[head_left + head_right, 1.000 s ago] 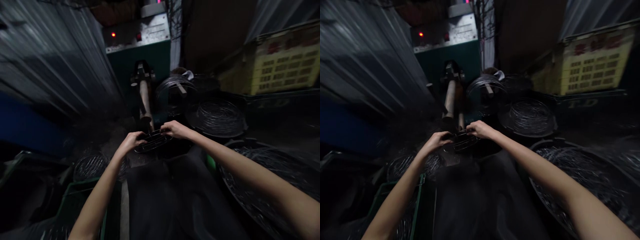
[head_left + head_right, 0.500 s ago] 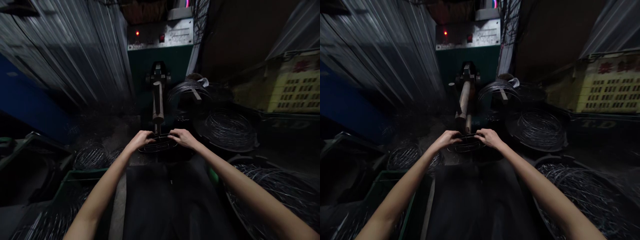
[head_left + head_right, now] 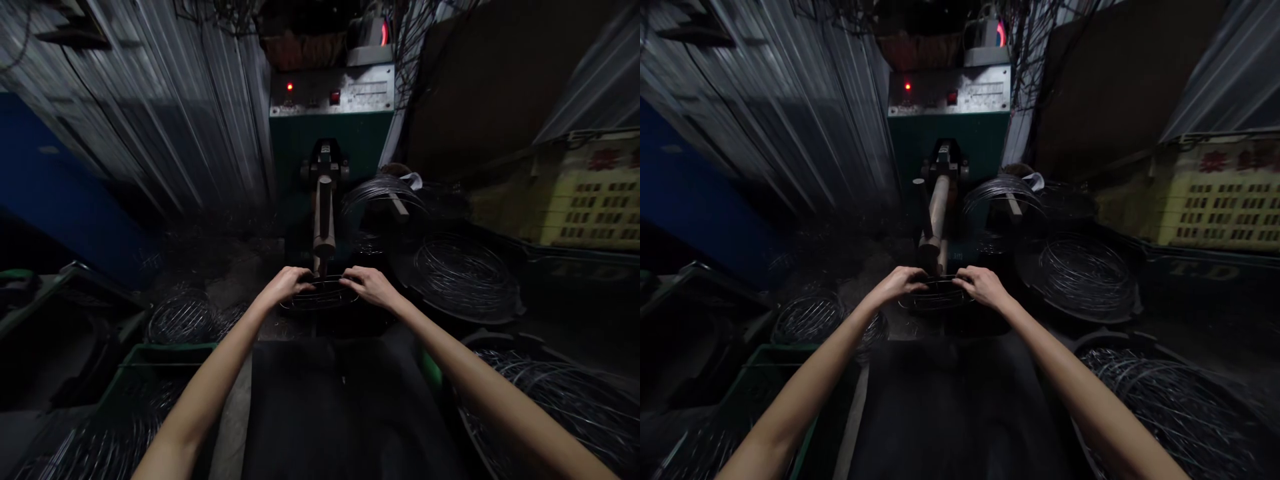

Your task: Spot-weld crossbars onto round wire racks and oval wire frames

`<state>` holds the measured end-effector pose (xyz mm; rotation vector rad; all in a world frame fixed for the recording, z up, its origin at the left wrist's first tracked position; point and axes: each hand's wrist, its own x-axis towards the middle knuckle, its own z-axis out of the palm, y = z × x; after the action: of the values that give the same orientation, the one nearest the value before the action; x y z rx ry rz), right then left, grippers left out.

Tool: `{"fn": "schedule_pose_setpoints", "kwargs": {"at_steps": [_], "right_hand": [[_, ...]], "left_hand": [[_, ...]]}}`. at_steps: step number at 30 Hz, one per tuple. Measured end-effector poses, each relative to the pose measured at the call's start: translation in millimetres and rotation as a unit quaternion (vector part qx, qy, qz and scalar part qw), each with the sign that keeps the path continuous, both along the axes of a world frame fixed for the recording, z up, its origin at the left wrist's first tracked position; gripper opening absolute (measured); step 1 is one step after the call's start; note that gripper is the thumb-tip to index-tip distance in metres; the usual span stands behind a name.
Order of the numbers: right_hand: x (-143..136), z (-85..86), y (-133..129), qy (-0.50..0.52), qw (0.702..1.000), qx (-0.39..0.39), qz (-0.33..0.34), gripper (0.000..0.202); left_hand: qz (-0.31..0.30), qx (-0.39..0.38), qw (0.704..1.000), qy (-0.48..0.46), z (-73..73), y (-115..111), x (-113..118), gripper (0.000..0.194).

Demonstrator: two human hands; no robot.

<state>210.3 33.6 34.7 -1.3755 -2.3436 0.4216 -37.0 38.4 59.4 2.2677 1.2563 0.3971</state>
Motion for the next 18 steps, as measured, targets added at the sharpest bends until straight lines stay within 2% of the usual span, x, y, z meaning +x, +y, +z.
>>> {"fn": "schedule_pose_setpoints", "kwargs": {"at_steps": [6, 12, 18], "right_hand": [[0.2, 1.1, 9.1, 0.0, 1.0, 0.007, -0.001, 0.027], [-1.8, 2.1, 12.5, 0.003, 1.0, 0.009, 0.001, 0.025], [7.1, -3.2, 10.1, 0.093, 0.995, 0.022, -0.018, 0.019]], "left_hand": [[-0.007, -0.031, 0.999, -0.028, -3.2, 12.1, -1.1, 0.033], [0.005, -0.039, 0.999, -0.032, -1.7, 13.6, -0.9, 0.034], [0.009, -0.068, 0.998, -0.016, -3.1, 16.3, -0.6, 0.037]]}}
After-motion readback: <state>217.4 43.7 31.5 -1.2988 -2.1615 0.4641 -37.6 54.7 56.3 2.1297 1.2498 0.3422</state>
